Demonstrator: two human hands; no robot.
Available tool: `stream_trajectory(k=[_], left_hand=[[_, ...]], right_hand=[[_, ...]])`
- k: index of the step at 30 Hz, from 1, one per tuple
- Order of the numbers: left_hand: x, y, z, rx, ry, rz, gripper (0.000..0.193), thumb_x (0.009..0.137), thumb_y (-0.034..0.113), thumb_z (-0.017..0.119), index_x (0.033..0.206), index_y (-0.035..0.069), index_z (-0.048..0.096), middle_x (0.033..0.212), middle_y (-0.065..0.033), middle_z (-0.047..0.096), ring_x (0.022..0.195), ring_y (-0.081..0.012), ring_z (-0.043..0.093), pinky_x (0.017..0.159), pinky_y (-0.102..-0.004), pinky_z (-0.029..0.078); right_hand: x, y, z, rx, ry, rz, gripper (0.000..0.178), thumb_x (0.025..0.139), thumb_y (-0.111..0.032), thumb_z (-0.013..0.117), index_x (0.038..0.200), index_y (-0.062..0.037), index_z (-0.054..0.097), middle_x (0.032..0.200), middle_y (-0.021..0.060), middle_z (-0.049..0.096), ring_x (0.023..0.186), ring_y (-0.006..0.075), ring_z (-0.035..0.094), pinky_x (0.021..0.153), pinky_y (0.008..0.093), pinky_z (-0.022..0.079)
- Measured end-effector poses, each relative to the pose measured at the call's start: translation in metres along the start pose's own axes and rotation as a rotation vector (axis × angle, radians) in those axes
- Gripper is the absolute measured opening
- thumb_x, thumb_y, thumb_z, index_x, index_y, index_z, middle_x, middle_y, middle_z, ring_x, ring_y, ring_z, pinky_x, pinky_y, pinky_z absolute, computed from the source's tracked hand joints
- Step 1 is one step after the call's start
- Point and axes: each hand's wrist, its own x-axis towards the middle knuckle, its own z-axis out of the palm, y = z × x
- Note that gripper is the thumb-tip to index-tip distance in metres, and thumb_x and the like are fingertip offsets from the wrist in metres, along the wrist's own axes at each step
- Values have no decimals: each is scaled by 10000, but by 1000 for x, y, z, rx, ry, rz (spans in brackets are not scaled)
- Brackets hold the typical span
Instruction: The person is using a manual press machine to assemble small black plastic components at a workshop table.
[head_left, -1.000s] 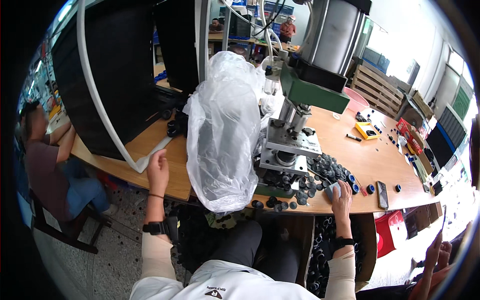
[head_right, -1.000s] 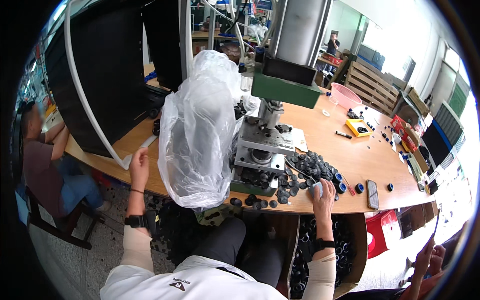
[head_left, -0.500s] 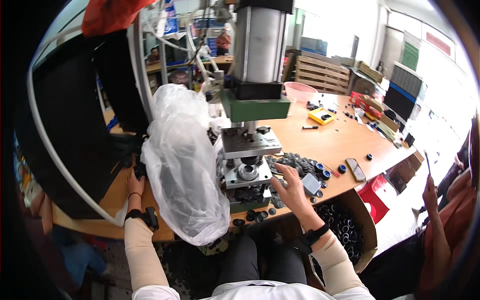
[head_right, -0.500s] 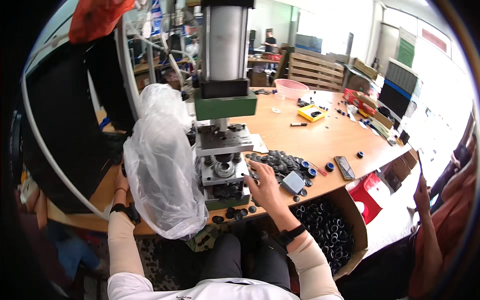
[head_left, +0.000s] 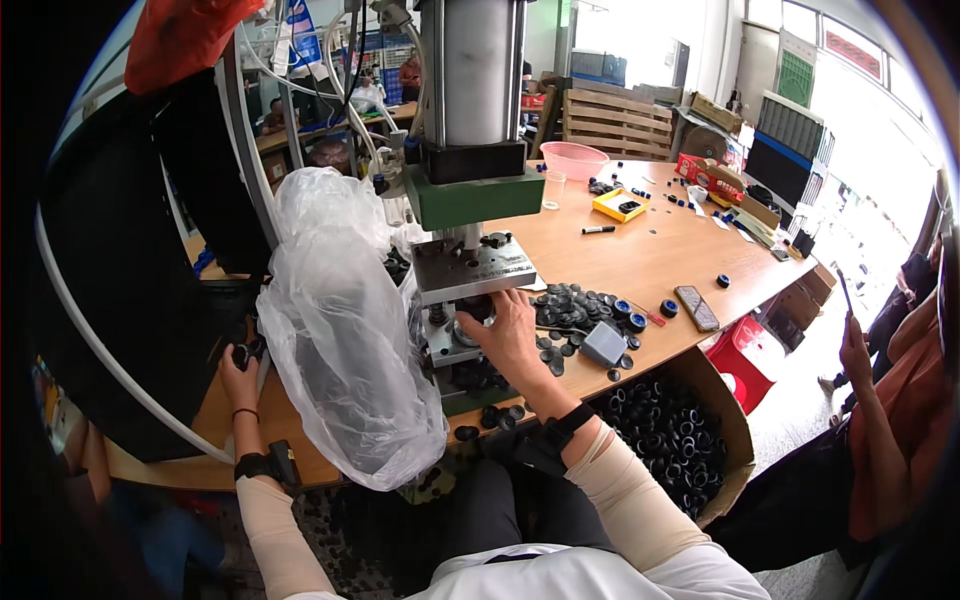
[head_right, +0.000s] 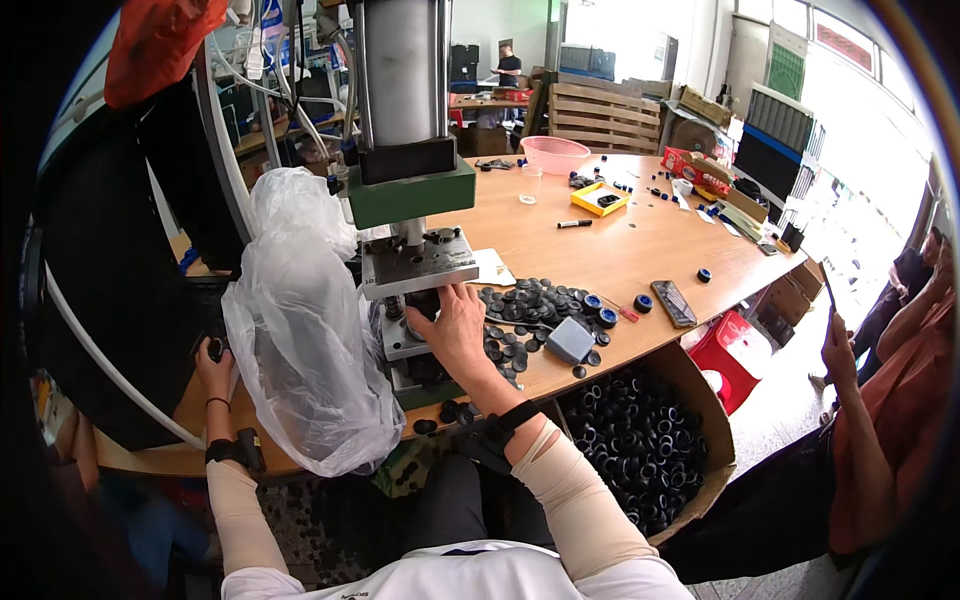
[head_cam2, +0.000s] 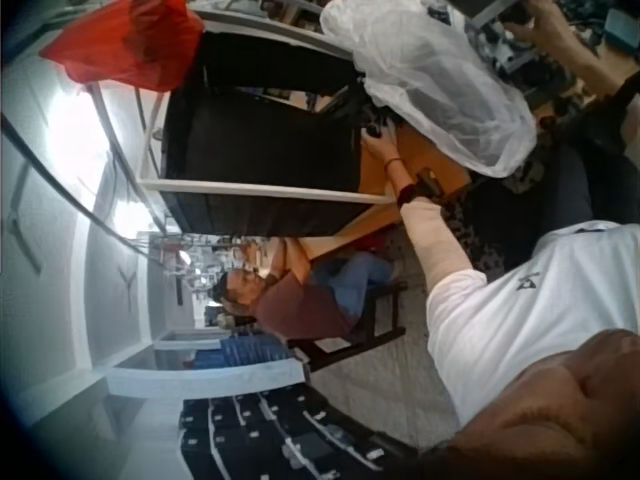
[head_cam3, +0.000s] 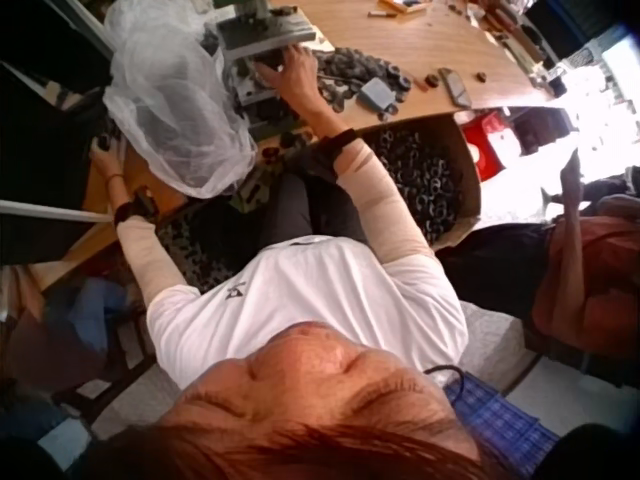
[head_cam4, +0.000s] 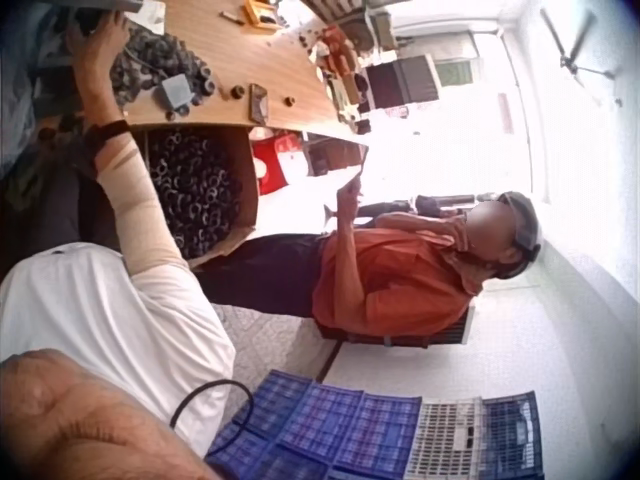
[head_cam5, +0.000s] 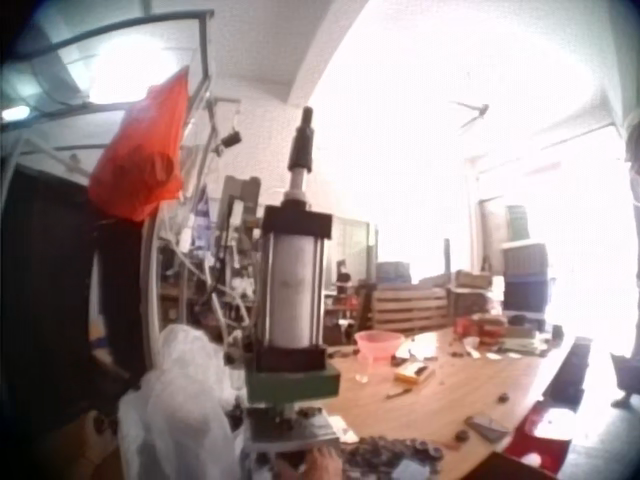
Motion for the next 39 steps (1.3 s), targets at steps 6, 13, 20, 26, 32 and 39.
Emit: stream_trajectory(k=[6,13,20,26,32,39], left_hand=[[-90,238,-125,-1103,-59,155,532,876,67,594,1375,41,412,1302,-105,497,1177,-172,517,1012,-306,424],[-183,335,-81,-1656,-736,42,638,847,173,678,1389,47,366,1288,-178,497,1117,-263,575,951,-322,498],[-172,339,-4,-1746,-810,-163,622,835,129,682,1370,56,372,1244,-176,519,1082,-290,599,874,-319,530],[-158,334,50,-1254,-503,77,554,817,62,692,1306,40,434,1155,-48,545,1083,-126,513,994,-281,376],[-163,337,80,-930,-365,229,448,794,108,730,1187,18,534,1074,-80,631,989,-165,604,888,-303,468],[-150,349,93,-544,-283,344,469,720,185,805,1102,27,584,949,-120,685,879,-238,668,807,-347,519]], right_hand=[[-24,3,-5,42,-99,39,545,723,-267,765,1166,-12,573,1129,154,581,1091,344,516,960,431,396],[-129,108,-126,11,88,110,525,752,-92,723,1235,-24,529,1167,176,553,1101,336,535,960,398,438],[-316,281,-243,-570,10,583,536,793,-168,702,1265,-16,496,1267,205,491,1175,373,482,1012,424,399],[-345,302,-247,-490,-41,615,480,808,-105,664,1251,-15,502,1242,185,497,1131,348,514,968,398,427],[-277,275,-227,-313,72,526,467,837,-41,628,1284,-45,496,1211,130,509,927,224,595,693,284,545],[-208,236,-202,-135,28,422,473,843,-14,615,1300,-44,496,1207,140,512,913,214,603,669,270,562]])
